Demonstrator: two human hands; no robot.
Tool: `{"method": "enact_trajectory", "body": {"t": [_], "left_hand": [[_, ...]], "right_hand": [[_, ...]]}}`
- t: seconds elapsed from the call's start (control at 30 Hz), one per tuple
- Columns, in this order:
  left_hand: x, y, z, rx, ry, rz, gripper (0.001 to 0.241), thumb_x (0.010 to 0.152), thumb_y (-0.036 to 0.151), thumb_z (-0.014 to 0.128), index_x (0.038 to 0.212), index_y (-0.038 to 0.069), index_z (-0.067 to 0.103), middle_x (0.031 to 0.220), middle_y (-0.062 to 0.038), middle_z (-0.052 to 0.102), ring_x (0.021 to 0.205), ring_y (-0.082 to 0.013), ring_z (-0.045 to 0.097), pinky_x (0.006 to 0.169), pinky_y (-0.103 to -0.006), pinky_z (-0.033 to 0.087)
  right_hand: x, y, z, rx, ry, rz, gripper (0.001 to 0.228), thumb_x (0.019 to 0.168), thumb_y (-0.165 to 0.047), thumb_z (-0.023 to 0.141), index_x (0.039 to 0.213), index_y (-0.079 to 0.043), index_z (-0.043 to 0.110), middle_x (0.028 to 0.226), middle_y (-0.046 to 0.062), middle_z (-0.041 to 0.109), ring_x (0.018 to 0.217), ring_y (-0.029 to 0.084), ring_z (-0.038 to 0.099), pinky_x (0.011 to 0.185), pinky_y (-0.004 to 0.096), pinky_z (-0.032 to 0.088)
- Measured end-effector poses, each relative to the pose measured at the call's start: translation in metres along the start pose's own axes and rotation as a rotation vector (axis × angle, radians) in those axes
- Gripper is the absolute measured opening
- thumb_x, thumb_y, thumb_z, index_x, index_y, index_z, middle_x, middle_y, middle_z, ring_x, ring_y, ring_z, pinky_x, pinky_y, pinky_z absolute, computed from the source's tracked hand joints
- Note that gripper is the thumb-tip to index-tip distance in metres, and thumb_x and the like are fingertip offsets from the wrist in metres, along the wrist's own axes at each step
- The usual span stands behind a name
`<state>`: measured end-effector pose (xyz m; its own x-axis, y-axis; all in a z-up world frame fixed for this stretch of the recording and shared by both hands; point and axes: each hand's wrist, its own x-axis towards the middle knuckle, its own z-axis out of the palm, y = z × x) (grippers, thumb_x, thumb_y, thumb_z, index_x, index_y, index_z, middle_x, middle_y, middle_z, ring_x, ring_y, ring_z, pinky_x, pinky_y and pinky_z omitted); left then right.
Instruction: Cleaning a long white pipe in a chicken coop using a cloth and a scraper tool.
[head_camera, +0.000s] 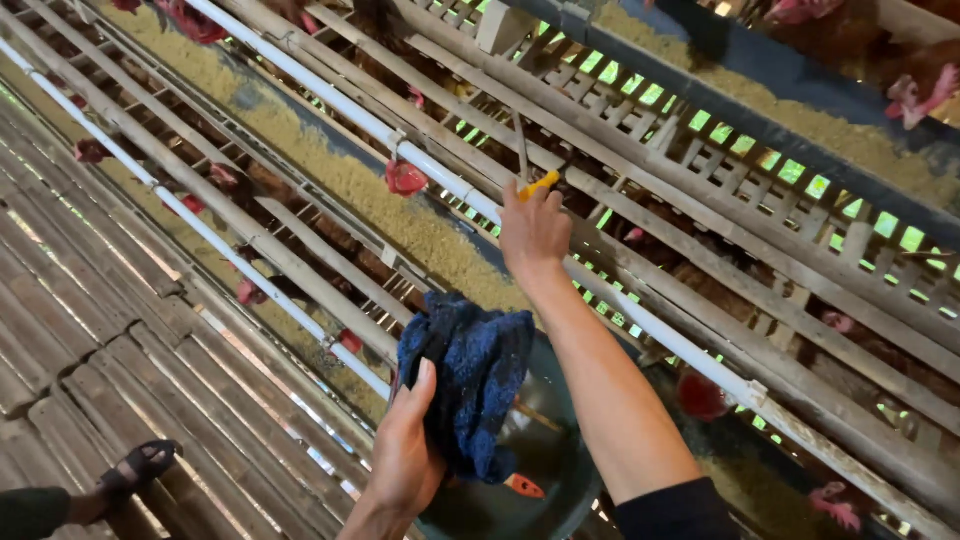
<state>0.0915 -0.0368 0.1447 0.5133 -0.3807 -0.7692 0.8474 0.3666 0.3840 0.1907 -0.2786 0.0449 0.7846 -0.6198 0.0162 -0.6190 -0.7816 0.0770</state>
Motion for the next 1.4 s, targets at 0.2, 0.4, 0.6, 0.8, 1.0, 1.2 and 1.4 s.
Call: {"method": "enact_trajectory", "body": {"t": [0.2,0.4,0.6,0.8,1.0,1.2,1.4], "left_hand": [[0.016,0.009,-0.002,0.089,-0.083,0.051,0.055,0.095,0.017,0.049,0.146,-0.002,0.058,0.134,-0.024,0.068,0.116,-0.0428,0.064,0.098,-0.0546,0.052],[0.027,0.007,0.006,0.192,-0.066,0.007,0.054,0.091,0.018,0.055,0.140,-0.005,0.059,0.140,-0.023,0.067,0.129,-0.0387,0.063,0.106,-0.0504,0.051],[0.050,-0.015,-0.015,0.241,-0.498,0.118,0.048,0.091,0.011,0.061,0.133,-0.011,0.055,0.098,-0.037,0.070,0.076,-0.0476,0.071,0.062,-0.0552,0.061],[0.016,-0.016,0.002,0.450,-0.861,0.235,0.047,0.091,0.012,0.069,0.128,-0.013,0.054,0.097,-0.034,0.076,0.089,-0.0407,0.076,0.080,-0.0481,0.064],[0.009,-0.055,-0.002,0.557,-0.496,0.001,0.048,0.086,0.007,0.067,0.130,-0.011,0.061,0.088,-0.031,0.073,0.068,-0.0422,0.071,0.064,-0.0529,0.062],[-0.039,-0.117,0.027,1.371,-0.585,0.056,0.067,0.094,0.050,0.048,0.157,0.026,0.044,0.162,0.005,0.048,0.148,-0.0049,0.041,0.120,-0.0281,0.031],[-0.060,-0.183,0.040,1.267,-0.576,0.534,0.070,0.082,0.041,0.076,0.136,0.011,0.044,0.120,-0.008,0.055,0.109,-0.0175,0.059,0.099,-0.0326,0.050]], "right_hand": [[0.017,0.005,0.015,0.124,0.042,0.008,0.031,0.107,-0.033,0.056,0.120,-0.007,0.065,0.105,0.023,0.068,0.101,0.041,0.059,0.066,0.047,0.058],[-0.016,0.023,-0.017,0.597,0.032,0.127,0.045,0.097,-0.007,0.050,0.141,0.001,0.048,0.064,0.006,0.058,0.043,0.019,0.049,0.036,0.033,0.035],[-0.088,0.049,-0.075,1.383,0.000,0.621,0.010,0.101,-0.013,0.053,0.109,-0.014,0.059,0.114,0.013,0.072,0.059,0.015,0.070,0.059,0.028,0.061],[-0.209,0.090,-0.063,2.030,-0.199,0.554,0.063,0.093,-0.005,0.055,0.153,-0.018,0.041,0.102,0.020,0.070,0.082,0.033,0.072,0.075,0.043,0.062],[-0.304,0.113,-0.001,2.251,-0.091,0.385,0.033,0.066,0.013,0.049,0.092,-0.006,0.052,0.080,0.009,0.047,0.069,0.017,0.045,0.055,0.029,0.037],[-0.336,0.135,-0.022,1.788,0.152,0.651,0.034,0.087,-0.009,0.081,0.071,-0.012,0.051,0.056,0.002,0.046,0.052,0.012,0.044,0.050,0.028,0.037],[-0.345,0.193,-0.003,1.548,0.248,0.837,0.023,0.075,-0.002,0.082,0.076,-0.012,0.062,0.063,0.001,0.057,0.058,0.013,0.053,0.059,0.029,0.045]]}}
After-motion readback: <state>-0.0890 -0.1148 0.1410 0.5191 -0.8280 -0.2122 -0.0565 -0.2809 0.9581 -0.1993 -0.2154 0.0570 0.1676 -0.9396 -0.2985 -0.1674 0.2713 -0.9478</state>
